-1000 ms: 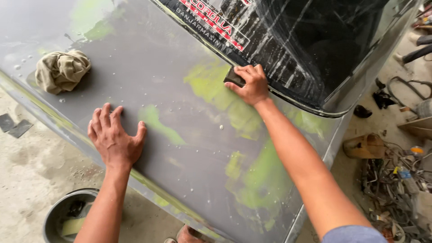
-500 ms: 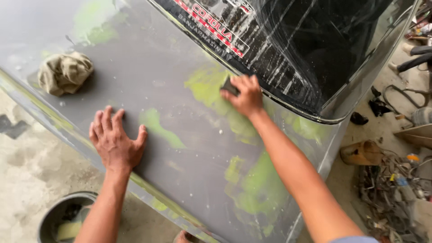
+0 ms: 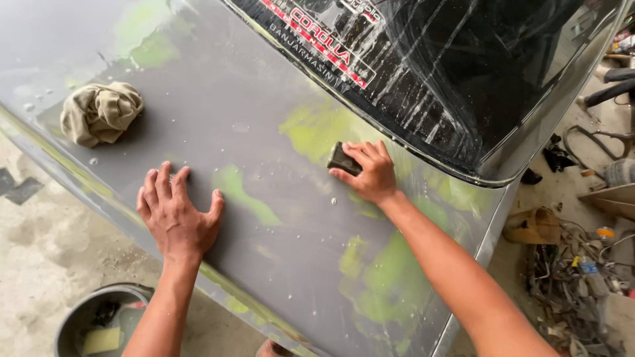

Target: The person sands the hood of a grey car using a sanding block and water. They repeatedly rub the surface in circular and back-and-forth motions, occasionally wiping the area with a cloth to clear away residue.

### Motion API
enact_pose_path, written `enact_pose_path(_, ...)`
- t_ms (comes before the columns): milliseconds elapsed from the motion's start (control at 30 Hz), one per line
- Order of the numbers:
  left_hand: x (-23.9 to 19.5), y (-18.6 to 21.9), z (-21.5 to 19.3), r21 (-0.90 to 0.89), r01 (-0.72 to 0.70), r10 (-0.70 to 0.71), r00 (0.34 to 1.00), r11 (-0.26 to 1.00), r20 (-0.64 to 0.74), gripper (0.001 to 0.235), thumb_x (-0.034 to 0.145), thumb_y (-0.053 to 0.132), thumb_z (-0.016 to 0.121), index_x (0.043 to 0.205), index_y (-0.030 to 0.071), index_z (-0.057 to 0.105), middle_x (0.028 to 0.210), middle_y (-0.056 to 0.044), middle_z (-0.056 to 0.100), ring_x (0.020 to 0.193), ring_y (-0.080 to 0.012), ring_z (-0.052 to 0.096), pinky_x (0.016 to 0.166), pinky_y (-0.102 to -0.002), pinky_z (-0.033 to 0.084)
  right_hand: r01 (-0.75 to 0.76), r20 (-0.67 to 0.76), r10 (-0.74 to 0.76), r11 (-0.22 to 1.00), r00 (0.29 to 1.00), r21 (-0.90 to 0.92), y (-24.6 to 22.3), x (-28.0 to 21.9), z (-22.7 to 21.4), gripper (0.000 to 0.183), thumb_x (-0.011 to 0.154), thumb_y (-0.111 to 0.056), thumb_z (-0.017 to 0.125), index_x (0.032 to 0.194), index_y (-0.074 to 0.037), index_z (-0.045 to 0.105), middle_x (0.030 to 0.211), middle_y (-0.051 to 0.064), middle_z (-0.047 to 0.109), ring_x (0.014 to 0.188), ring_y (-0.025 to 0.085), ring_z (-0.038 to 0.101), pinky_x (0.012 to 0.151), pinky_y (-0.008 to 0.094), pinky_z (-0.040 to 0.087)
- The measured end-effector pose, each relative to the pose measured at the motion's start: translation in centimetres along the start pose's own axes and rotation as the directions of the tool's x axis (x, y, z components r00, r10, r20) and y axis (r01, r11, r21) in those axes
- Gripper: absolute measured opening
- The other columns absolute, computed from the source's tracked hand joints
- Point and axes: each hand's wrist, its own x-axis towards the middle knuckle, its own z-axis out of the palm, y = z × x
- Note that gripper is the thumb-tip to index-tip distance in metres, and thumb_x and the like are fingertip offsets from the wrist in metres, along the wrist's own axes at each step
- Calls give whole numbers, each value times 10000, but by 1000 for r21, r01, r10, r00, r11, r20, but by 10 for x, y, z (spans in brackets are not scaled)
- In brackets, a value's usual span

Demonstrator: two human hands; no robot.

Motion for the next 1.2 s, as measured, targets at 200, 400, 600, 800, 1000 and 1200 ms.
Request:
enact_pose_path(200,-2,-3,2,-25,-13,13,1000,1000,-12,606,741,399,738,1239,68,637,1387,-157,554,1346,-354,437,1118,-503,263,73,-87,-78,995,993,-64,51,53,43,544,805,-647,748,990,-136,751,956,41,696,876,224,633,806,379,463)
enact_pose_path(400,2,-2,3,6,-8,8,1000,1000,-13,593,728,402,726,1225,88,648,1393,-139,565,1353,-331,449,1137,-478,261,-15,-30,14,1000,999,-11,-7,17,7,516,802,-566,747,1028,-102,747,948,78,713,867,272,665,867,441,467)
enact_pose_path(600,0,-3,2,-18,-9,8,1000,1000,-25,607,715,402,743,1221,79,648,1378,-151,562,1336,-344,445,1119,-481,258,94,-105,-104,991,989,-98,48,67,51,527,845,-634,726,998,-130,749,935,58,692,850,253,635,833,421,460)
enact_pose_path(800,5,0,-1,10,-1,1,1000,1000,-7,612,710,421,718,1229,103,654,1390,-136,569,1347,-323,447,1136,-467,252,25,-95,-31,997,995,-69,-2,35,13,509,835,-601,712,983,-116,755,938,71,719,866,241,677,898,429,440)
enact_pose_path(1000,2,-3,-2,-18,5,-5,1000,1000,-1,608,722,395,734,1231,75,646,1383,-153,553,1341,-341,431,1120,-480,248,151,-95,-158,986,983,-75,40,68,43,528,861,-619,727,965,-102,736,902,74,674,848,236,649,814,410,441)
enact_pose_path(1200,2,0,-4,-5,-34,33,998,999,-45,596,718,390,732,1227,94,644,1374,-146,564,1330,-342,453,1117,-486,272,53,-134,-63,996,989,-75,12,35,29,509,799,-626,760,940,-137,744,890,49,694,839,228,660,814,399,449)
